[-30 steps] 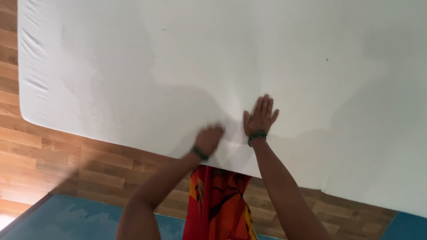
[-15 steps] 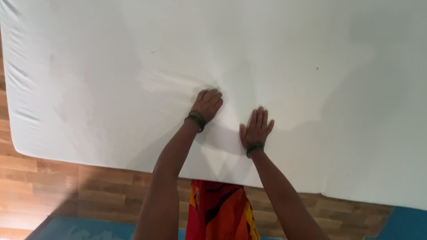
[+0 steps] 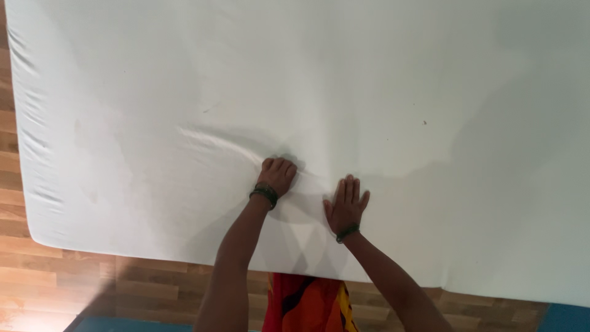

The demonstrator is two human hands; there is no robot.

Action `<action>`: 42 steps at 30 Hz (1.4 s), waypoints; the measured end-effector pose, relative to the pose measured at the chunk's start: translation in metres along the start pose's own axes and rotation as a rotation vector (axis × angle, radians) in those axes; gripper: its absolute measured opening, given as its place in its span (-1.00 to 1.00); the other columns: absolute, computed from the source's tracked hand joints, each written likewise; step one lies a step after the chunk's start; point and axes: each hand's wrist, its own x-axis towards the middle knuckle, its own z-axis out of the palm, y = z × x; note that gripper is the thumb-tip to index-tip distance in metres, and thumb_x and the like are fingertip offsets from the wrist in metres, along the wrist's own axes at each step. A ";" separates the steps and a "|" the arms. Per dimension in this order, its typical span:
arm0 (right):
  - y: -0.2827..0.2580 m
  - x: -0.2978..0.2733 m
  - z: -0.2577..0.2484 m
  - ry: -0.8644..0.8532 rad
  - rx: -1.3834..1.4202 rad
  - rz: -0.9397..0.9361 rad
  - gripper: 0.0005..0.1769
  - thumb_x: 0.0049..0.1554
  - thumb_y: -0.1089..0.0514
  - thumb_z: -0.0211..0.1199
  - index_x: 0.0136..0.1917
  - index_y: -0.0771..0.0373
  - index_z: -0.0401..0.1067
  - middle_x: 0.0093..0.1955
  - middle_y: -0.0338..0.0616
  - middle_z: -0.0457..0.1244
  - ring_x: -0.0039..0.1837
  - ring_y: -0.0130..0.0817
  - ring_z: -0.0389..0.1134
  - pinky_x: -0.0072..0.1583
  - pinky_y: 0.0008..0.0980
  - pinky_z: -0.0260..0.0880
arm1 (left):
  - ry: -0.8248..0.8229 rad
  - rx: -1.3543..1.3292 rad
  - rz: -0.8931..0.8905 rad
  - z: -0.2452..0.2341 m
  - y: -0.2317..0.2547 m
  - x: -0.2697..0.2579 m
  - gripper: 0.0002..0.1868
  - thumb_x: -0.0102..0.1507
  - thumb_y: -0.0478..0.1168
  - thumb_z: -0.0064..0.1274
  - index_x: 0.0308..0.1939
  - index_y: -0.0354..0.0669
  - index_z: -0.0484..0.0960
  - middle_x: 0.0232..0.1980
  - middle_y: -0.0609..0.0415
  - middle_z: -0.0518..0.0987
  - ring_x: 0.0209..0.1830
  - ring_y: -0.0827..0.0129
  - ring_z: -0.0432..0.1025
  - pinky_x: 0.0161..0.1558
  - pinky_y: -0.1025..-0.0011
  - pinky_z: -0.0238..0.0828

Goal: The person smooths a bedsheet across a mattress and tucks the edges underneath the mattress by hand.

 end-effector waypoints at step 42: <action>0.027 0.141 -0.054 0.309 0.236 0.148 -0.90 0.25 0.14 0.25 -0.04 0.21 0.48 -0.10 -0.08 0.31 0.01 0.00 0.29 0.03 0.02 0.25 | -0.036 0.128 0.227 -0.106 -0.019 0.191 -0.65 0.30 -0.21 -0.07 0.18 0.00 0.55 0.31 0.09 0.44 0.38 0.16 0.25 0.36 0.10 0.14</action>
